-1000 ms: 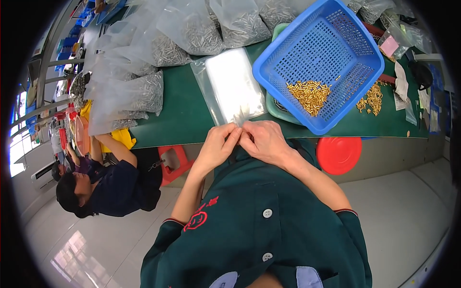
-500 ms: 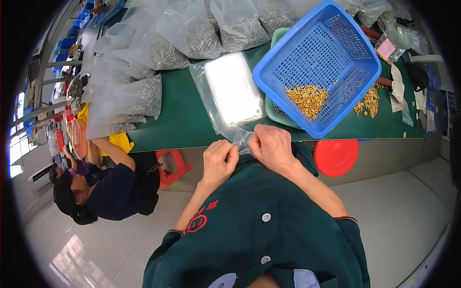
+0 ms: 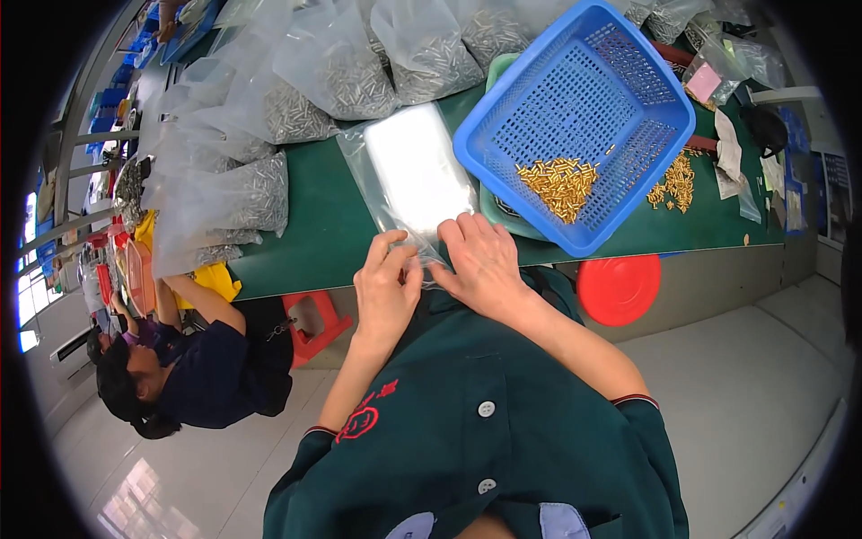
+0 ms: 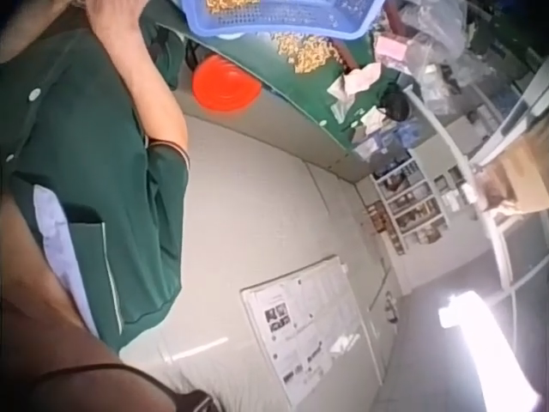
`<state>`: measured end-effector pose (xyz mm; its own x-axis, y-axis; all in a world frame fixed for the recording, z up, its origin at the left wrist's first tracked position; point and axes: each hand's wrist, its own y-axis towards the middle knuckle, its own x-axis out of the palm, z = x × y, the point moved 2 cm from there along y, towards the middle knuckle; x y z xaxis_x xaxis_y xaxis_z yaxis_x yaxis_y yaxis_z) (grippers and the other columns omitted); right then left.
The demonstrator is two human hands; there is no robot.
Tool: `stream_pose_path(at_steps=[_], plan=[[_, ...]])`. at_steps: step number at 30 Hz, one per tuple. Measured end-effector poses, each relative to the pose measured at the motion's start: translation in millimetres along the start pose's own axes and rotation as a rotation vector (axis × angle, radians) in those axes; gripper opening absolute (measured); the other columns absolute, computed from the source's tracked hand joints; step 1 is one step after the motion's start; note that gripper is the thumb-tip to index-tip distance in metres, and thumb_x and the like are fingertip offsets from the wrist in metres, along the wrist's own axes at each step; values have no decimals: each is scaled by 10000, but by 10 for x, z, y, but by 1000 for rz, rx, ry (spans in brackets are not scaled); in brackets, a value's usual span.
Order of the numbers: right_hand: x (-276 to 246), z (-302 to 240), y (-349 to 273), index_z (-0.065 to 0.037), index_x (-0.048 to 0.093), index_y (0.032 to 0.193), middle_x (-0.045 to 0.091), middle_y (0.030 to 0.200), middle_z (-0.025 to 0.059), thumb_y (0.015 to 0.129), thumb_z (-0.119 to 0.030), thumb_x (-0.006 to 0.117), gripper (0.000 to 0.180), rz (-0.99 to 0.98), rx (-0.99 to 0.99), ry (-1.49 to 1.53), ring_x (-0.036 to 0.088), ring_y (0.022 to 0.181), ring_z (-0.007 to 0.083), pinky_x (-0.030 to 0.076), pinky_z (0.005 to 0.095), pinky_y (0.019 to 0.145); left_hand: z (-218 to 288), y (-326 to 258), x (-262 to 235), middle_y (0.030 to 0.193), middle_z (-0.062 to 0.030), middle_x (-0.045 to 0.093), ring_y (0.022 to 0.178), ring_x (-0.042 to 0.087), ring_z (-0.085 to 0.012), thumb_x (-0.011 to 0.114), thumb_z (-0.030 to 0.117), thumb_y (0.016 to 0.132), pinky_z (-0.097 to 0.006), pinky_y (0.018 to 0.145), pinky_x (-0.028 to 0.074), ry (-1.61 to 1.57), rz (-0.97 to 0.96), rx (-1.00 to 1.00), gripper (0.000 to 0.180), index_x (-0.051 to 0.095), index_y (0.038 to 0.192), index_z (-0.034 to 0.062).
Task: Sort small gold-colored metal components from a basket and place them into a plastic bag.
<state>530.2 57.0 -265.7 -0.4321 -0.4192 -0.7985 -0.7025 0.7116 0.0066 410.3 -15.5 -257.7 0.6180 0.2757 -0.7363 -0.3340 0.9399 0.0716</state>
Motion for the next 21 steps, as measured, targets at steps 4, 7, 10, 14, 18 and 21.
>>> stream_pose_path(at_steps=[4, 7, 10, 14, 18, 21], plan=[[80, 34, -9, -55, 472, 788, 472, 748, 81, 605, -103, 607, 232, 40, -20, -35, 497, 745, 236, 378, 363, 586, -2, -19, -26, 930, -75, 575, 540, 568, -221, 610, 20, 677, -317, 514, 452, 91, 18, -12, 67, 597, 743, 15], [28, 76, -9, -63, 477, 841, 485, 767, 85, 613, -82, 590, 255, 33, 76, -4, 506, 784, 255, 389, 374, 638, -58, -32, -9, 916, -60, 578, 548, 559, -226, 619, 34, 656, -319, 512, 440, 138, 69, 17, 59, 600, 712, 33], [65, 107, -25, -56, 486, 861, 529, 728, 99, 642, -96, 592, 247, 87, 65, 10, 540, 711, 271, 412, 379, 605, -123, -53, -21, 885, -53, 579, 561, 552, -239, 615, 46, 654, -328, 516, 431, 171, 135, -4, 39, 590, 684, 38], [25, 95, -6, -37, 493, 933, 553, 615, 97, 695, -132, 595, 276, -32, 174, 25, 554, 571, 281, 427, 385, 533, -223, -95, -67, 745, -65, 567, 545, 532, -257, 601, 64, 671, -351, 514, 415, 224, 217, -45, 91, 536, 623, 22], [98, 100, 25, -3, 464, 1026, 543, 507, 127, 768, -168, 551, 318, -26, 186, 241, 549, 477, 316, 425, 411, 478, -246, -120, -37, 630, -83, 531, 534, 515, -267, 585, 67, 693, -364, 510, 398, 189, 192, -114, 140, 498, 593, 19], [153, 95, 39, -16, 440, 1085, 541, 504, 127, 785, -169, 537, 351, -13, 171, 307, 547, 476, 320, 425, 415, 476, -192, -49, -44, 575, -91, 500, 527, 502, -272, 572, 60, 714, -369, 500, 383, 189, 200, -56, 163, 483, 583, 21]])
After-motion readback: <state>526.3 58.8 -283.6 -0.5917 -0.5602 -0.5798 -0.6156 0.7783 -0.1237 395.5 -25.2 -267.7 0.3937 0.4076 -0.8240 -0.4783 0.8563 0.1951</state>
